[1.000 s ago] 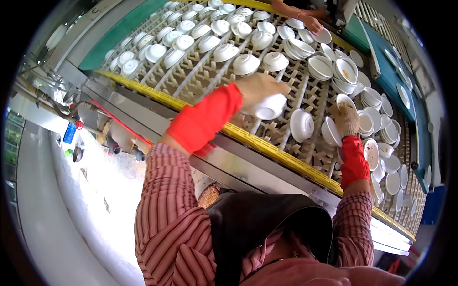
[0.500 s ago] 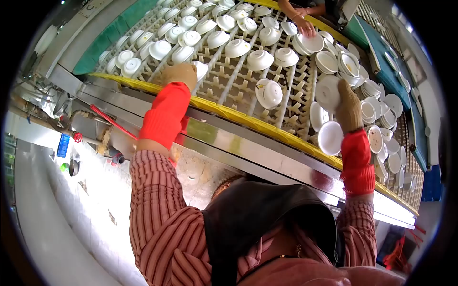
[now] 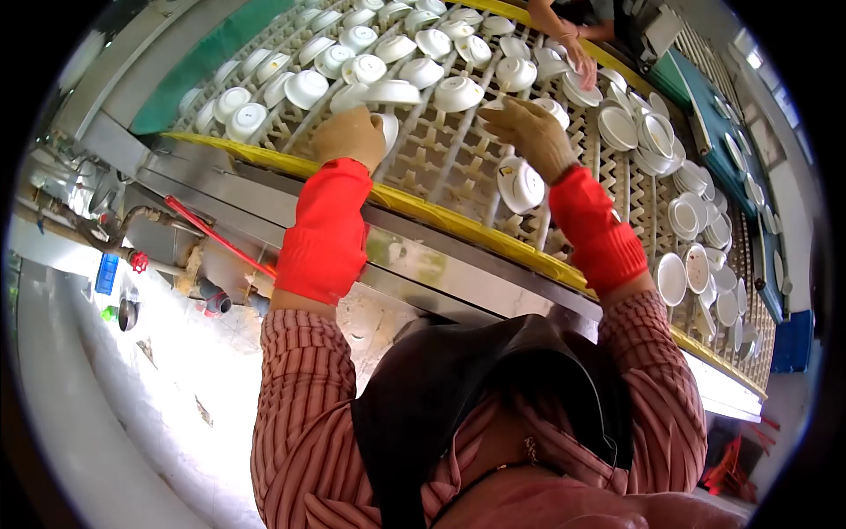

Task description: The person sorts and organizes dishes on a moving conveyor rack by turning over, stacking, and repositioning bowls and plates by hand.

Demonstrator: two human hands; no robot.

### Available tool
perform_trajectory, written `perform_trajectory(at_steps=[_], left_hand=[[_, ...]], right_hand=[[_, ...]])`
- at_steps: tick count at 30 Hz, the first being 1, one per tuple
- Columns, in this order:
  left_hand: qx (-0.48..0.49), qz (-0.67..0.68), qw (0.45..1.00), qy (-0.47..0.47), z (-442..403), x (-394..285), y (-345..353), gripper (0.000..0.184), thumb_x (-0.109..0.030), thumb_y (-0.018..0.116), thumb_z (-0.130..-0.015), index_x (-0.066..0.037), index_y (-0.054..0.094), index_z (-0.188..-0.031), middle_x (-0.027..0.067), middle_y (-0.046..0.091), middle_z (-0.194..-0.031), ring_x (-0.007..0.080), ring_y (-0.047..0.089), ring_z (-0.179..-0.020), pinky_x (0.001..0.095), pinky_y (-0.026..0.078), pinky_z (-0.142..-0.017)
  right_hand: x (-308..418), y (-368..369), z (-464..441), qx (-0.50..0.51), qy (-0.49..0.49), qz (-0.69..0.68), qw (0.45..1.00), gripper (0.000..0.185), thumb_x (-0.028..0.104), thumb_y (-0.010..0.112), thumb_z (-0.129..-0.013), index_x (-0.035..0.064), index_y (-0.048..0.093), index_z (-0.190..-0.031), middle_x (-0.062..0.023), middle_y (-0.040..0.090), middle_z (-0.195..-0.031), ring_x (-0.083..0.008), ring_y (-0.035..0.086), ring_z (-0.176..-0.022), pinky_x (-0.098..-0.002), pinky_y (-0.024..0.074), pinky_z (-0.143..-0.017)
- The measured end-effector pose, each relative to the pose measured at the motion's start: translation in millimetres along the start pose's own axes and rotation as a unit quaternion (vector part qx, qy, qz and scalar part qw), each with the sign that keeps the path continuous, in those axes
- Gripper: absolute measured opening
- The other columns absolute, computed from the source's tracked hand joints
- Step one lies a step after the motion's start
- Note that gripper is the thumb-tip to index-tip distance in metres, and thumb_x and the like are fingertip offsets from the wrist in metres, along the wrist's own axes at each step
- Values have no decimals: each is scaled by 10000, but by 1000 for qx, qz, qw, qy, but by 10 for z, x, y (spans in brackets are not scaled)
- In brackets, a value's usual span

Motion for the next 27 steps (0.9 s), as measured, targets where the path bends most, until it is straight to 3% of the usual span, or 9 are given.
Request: perform_trajectory(at_steps=[2, 5, 8, 9, 10, 17, 19, 22, 27], left_hand=[[-81, -30, 992, 94, 49, -140, 72, 403, -480, 675, -1036, -101, 809, -1059, 174, 811, -1055, 382, 785, -984, 528, 584, -899], [-98, -76, 972, 200, 292, -507, -37, 391, -482, 747, -994, -110, 804, -1102, 169, 793, -1038, 349, 771, -989, 477, 552, -948], [-149, -44, 931, 331, 418, -821, -34, 433, -440, 762, -1000, -47, 755, -1182, 157, 742, -1113, 401, 729, -1033, 495, 564, -946], [-137, -54, 939, 311, 431, -922, -101, 444, -496, 773, -980, -95, 786, -1169, 135, 762, -1152, 316, 731, -1159, 477, 510, -1060], [-137, -83, 940, 302, 375, -981, -135, 453, -503, 772, -980, -100, 780, -1186, 138, 762, -1148, 318, 735, -1151, 481, 509, -1069], [67, -142, 974, 163, -713, -761, 179, 571, -474, 744, -1019, -143, 587, -1457, 172, 801, -1217, 411, 759, -1171, 571, 564, -993], [28, -129, 978, 162, -878, -565, 388, 416, -360, 692, -1040, -174, 628, -1407, 181, 796, -1207, 427, 760, -1160, 585, 589, -939], [-23, -126, 983, 132, -1083, -458, 416, 312, -190, 610, -1028, -212, 673, -1333, 177, 797, -1190, 438, 766, -1107, 597, 593, -889], [-164, -46, 982, 81, -1035, -536, -9, 321, -136, 595, -1006, -213, 703, -1298, 154, 818, -1036, 432, 786, -1026, 584, 595, -832]], right_hand=[[-72, -641, 271, 10, -27, 24, 999, 524, 296, 703, -1068, -2, 648, -1495, -242, 760, -1378, -341, 758, -1242, -365, 610, -1052], [194, -1350, 1041, -83, -165, 546, 817, 651, 388, 786, -1006, 20, 641, -1523, -251, 775, -1318, -367, 774, -1191, -409, 617, -1018], [332, -1515, 1854, -52, -29, 608, 792, 766, 415, 878, -922, 15, 638, -1529, -274, 770, -1284, -403, 768, -1174, -452, 612, -1000], [249, -1558, 2068, -30, 14, 630, 776, 797, 407, 899, -895, -5, 634, -1524, -281, 744, -1352, -421, 740, -1222, -463, 598, -1033], [243, -1506, 2212, -6, -120, 686, 717, 874, 401, 928, -847, -32, 613, -1538, -276, 715, -1422, -438, 727, -1242, -474, 581, -1070], [418, -1363, 2388, -4, -82, 717, 692, 777, 300, 892, -793, -57, 633, -1433, -285, 642, -1506, -446, 654, -1323, -510, 528, -1127], [378, -1356, 2434, -6, -43, 723, 690, 742, 282, 849, -828, -48, 615, -1449, -297, 637, -1508, -459, 635, -1351, -532, 498, -1157], [330, -1460, 2510, -60, 28, 740, 669, 780, 275, 824, -856, 13, 549, -1537, -262, 733, -1340, -461, 725, -1181, -505, 610, -977], [311, -1909, 2368, -114, 125, 591, 789, 475, 236, 749, -962, 44, 701, -1393, -213, 776, -1291, -414, 784, -971, -447, 644, -861]])
Point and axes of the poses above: each hand's wrist, its own z-axis away from the middle knuckle, its own y-axis out of the palm, x = y × z, the point moved 4 cm from there along -z, towards the middle knuckle
